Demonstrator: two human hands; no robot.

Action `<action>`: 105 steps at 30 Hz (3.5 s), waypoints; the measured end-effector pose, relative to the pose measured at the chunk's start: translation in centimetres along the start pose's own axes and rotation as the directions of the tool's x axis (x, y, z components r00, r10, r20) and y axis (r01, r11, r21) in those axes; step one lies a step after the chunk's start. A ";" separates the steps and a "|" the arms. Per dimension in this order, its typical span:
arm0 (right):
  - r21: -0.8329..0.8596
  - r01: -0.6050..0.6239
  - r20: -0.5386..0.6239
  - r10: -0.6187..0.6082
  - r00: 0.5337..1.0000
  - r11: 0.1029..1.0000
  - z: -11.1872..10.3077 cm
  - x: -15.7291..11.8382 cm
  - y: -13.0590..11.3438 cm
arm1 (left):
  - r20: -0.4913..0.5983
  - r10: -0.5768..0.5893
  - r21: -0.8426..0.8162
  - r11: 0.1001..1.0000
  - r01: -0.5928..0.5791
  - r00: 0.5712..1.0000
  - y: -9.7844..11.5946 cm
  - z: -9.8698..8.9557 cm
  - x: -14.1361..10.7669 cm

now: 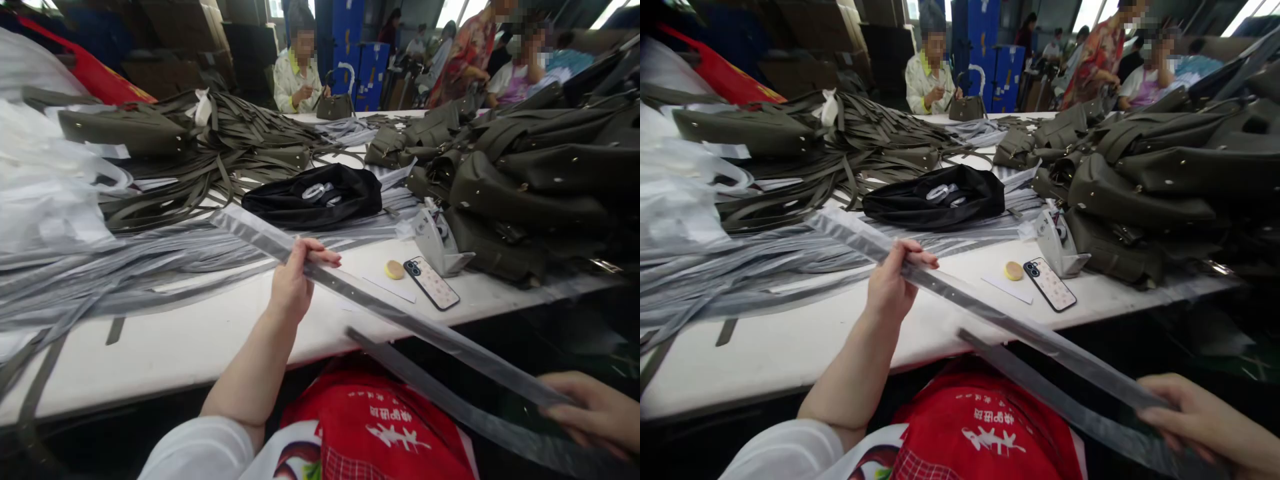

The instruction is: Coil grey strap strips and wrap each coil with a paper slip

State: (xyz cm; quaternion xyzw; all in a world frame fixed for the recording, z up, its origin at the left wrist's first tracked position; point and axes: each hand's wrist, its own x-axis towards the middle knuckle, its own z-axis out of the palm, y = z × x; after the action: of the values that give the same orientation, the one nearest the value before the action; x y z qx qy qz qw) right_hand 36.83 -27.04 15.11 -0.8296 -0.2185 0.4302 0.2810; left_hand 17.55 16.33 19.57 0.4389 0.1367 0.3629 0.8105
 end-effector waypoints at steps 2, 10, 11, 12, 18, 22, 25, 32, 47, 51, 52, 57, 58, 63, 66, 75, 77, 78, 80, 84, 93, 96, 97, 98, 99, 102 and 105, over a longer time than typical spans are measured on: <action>-0.057 0.052 -0.003 -0.052 0.999 0.997 1.6 3.0 -1.7 | 0.174 -0.149 0.088 0.987 0.135 0.973 -1.6 0.9 -0.7; 0.240 0.498 -0.058 -0.500 0.864 0.833 12.2 7.5 -14.0 | 0.519 -0.608 0.393 0.794 0.463 0.601 -9.2 2.9 -8.1; 0.266 0.507 -0.042 -0.516 0.856 0.820 13.0 7.4 -14.7 | 0.497 -0.615 0.454 0.786 0.420 0.613 -9.5 2.7 -8.6; 0.279 0.523 -0.049 -0.532 0.845 0.805 13.5 7.3 -15.0 | 0.486 -0.612 0.512 0.778 0.364 0.624 -9.7 2.4 -8.9; 0.104 0.515 -0.150 -0.498 0.854 0.851 14.0 6.7 -14.0 | 0.552 -0.605 0.518 0.788 0.333 0.574 -8.6 -0.8 -8.3; -0.355 0.523 -0.151 -0.599 0.786 0.775 14.0 5.8 -14.1 | 0.215 -0.792 0.348 0.609 0.713 0.572 -7.6 -3.0 -7.2; -0.525 0.521 -0.007 -0.615 0.788 0.673 13.7 5.5 -14.5 | 0.258 -0.870 0.373 0.490 0.788 0.419 -6.7 -3.5 -5.9; -0.343 0.585 0.202 -0.551 0.810 0.735 10.5 6.6 -14.0 | 0.552 -0.831 0.674 0.403 0.620 -0.060 -4.6 -2.1 -5.4; 0.556 0.346 0.059 -0.450 0.891 0.756 10.8 3.3 -12.8 | 0.714 -0.271 0.676 0.507 -0.535 0.646 -7.5 0.9 -2.6; 0.166 0.346 -0.309 -0.284 0.908 0.923 5.8 4.9 -12.0 | 0.638 -0.498 0.739 0.610 -0.285 0.588 -6.9 2.3 -6.2; 0.024 0.371 -0.373 -0.336 0.865 0.928 5.8 5.2 -12.2 | 0.603 -0.547 0.736 0.662 -0.141 0.581 -6.5 3.0 -6.7; 0.000 0.547 -0.091 -0.545 0.834 0.837 12.2 4.7 -14.4 | 0.692 -0.489 0.406 0.872 0.274 0.531 -5.0 6.2 -7.0; 0.098 0.517 0.013 -0.521 0.854 0.850 13.7 4.3 -14.7 | 0.675 -0.372 0.356 0.921 0.160 0.637 -5.1 6.3 -6.7; 0.429 0.381 0.306 -0.528 0.792 0.819 14.1 2.7 -13.5 | 0.695 0.308 0.469 0.490 -0.734 0.650 -7.2 3.6 -4.4; 0.370 0.396 0.089 -0.456 0.885 0.841 9.5 3.0 -12.2 | 0.797 0.000 0.563 0.363 -0.742 0.604 -8.1 2.6 -4.2; -0.027 0.583 -0.198 -0.576 0.793 0.812 13.4 7.0 -11.7 | 0.547 -0.676 0.403 0.729 0.553 0.494 -4.6 7.7 -5.5; 0.149 0.526 -0.067 -0.523 0.850 0.837 15.7 7.2 -12.2 | 0.543 -0.440 0.274 0.898 0.344 0.715 -3.6 7.9 -4.7; 0.221 0.487 0.025 -0.505 0.863 0.845 16.2 6.9 -12.5 | 0.499 -0.262 0.291 0.948 0.125 0.826 -3.3 7.6 -4.0; 0.345 0.430 0.207 -0.514 0.832 0.834 15.6 5.7 -12.8 | 0.482 0.088 0.473 0.811 -0.344 0.871 -3.5 6.4 -2.6; 0.444 0.508 0.061 -0.590 0.805 0.738 9.6 3.2 -12.8 | 0.753 -0.002 0.626 0.311 -0.715 0.658 -5.1 3.4 -1.6; -0.335 0.555 -0.357 -0.647 0.674 0.762 9.3 5.0 -14.3 | 0.410 -0.757 0.694 0.621 0.364 0.509 -2.8 6.5 -4.1; -0.175 0.584 -0.360 -0.604 0.711 0.793 11.3 6.0 -14.2 | 0.472 -0.778 0.487 0.622 0.613 0.414 -1.5 7.3 -3.5; -0.111 0.575 -0.331 -0.575 0.748 0.811 11.7 6.4 -14.1 | 0.493 -0.760 0.415 0.633 0.653 0.423 -1.1 7.5 -3.2; -0.056 0.555 -0.272 -0.548 0.791 0.830 12.0 6.7 -14.1 | 0.516 -0.721 0.333 0.667 0.667 0.463 -0.7 7.7 -2.8; -0.011 0.531 -0.187 -0.524 0.831 0.847 12.3 6.9 -14.2 | 0.533 -0.654 0.244 0.727 0.642 0.537 -0.5 7.9 -2.3; 0.095 0.490 0.137 -0.499 0.856 0.866 13.3 6.2 -14.8 | 0.417 -0.239 0.080 0.971 0.227 0.877 -0.4 7.6 -0.8; 0.306 0.452 0.279 -0.533 0.799 0.838 13.0 4.0 -15.3 | 0.366 0.177 0.436 0.835 -0.336 0.914 -2.2 5.4 -0.2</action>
State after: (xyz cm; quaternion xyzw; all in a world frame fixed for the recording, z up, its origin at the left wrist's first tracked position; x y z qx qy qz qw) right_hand 26.25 -9.62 16.64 -0.6150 -0.4247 0.5053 0.4314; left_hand 21.33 12.09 20.88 0.6955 0.0341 0.3494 0.6269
